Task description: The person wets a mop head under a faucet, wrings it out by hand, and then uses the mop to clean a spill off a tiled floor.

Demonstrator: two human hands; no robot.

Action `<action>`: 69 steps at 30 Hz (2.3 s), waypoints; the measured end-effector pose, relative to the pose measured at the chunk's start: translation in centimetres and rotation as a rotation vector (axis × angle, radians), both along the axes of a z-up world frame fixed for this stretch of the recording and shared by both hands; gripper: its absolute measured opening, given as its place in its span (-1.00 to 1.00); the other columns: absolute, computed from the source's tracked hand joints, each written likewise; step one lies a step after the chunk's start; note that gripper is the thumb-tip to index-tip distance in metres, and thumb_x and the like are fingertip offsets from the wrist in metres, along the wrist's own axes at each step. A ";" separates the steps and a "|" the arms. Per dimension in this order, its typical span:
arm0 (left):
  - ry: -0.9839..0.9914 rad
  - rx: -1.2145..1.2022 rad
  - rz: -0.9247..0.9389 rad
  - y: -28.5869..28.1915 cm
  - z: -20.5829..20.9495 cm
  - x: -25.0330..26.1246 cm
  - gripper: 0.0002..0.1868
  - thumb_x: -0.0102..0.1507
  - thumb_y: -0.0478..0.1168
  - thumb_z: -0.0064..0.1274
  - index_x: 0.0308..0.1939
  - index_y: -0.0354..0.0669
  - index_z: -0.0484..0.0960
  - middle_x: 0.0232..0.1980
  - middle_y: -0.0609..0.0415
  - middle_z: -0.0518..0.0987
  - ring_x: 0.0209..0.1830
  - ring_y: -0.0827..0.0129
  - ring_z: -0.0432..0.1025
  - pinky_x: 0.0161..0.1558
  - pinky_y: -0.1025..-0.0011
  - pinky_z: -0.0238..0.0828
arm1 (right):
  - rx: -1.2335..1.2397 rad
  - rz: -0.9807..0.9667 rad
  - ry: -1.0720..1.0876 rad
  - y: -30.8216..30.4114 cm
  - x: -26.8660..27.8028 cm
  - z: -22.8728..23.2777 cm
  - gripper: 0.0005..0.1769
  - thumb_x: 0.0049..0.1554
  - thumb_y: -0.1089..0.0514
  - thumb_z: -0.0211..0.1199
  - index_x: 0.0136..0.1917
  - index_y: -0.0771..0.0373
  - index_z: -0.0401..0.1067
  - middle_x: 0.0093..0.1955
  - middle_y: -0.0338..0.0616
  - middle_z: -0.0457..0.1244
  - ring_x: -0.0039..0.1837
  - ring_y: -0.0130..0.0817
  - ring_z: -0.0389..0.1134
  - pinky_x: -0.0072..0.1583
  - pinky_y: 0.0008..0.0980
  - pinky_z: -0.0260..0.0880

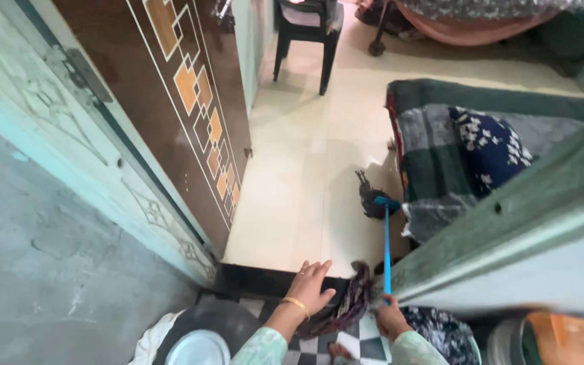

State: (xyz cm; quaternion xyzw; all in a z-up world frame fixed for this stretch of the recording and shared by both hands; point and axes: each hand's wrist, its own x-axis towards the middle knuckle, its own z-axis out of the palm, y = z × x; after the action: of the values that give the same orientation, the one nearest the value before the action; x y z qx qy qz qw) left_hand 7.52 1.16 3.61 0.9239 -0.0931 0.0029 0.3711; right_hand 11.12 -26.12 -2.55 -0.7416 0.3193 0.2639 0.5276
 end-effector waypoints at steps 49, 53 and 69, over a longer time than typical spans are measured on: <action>0.384 -0.468 -0.052 2.5 -22.9 14.8 -0.23 0.38 0.25 -0.06 0.50 -0.16 0.26 0.46 -0.25 0.36 0.50 -0.03 0.24 0.48 0.16 0.08 | 0.098 0.171 -0.247 17.4 39.6 -9.7 -0.67 0.23 0.21 0.12 0.21 0.15 0.57 -0.34 -0.23 0.24 -0.47 -0.52 0.07 -0.43 -0.43 0.05; 0.414 -0.438 0.045 3.6 -23.8 13.8 -0.29 0.38 0.19 0.01 0.47 -0.15 0.32 0.39 -0.27 0.40 0.46 -0.05 0.26 0.44 0.15 0.15 | -0.041 0.154 -0.331 12.6 40.8 -10.2 -0.69 0.23 0.12 0.16 0.19 0.08 0.60 -0.34 -0.24 0.28 -0.45 -0.53 0.13 -0.41 -0.43 0.10; 0.273 -0.418 0.165 5.3 -13.0 6.4 -0.43 0.29 0.00 0.16 0.35 -0.05 0.46 0.32 -0.07 0.52 0.34 0.08 0.42 0.27 0.26 0.38 | -0.062 -0.209 -0.299 -4.1 30.0 -10.0 -0.67 0.23 0.21 0.15 0.21 0.01 0.57 -0.31 -0.17 0.31 -0.38 -0.40 0.25 -0.36 -0.38 0.21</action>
State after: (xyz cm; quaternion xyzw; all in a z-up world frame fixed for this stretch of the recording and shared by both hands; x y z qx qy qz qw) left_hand 13.94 6.44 -9.37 0.8236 0.0361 -0.0721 0.5614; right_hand 41.15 -30.21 -12.56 -0.7513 0.3204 0.0846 0.5707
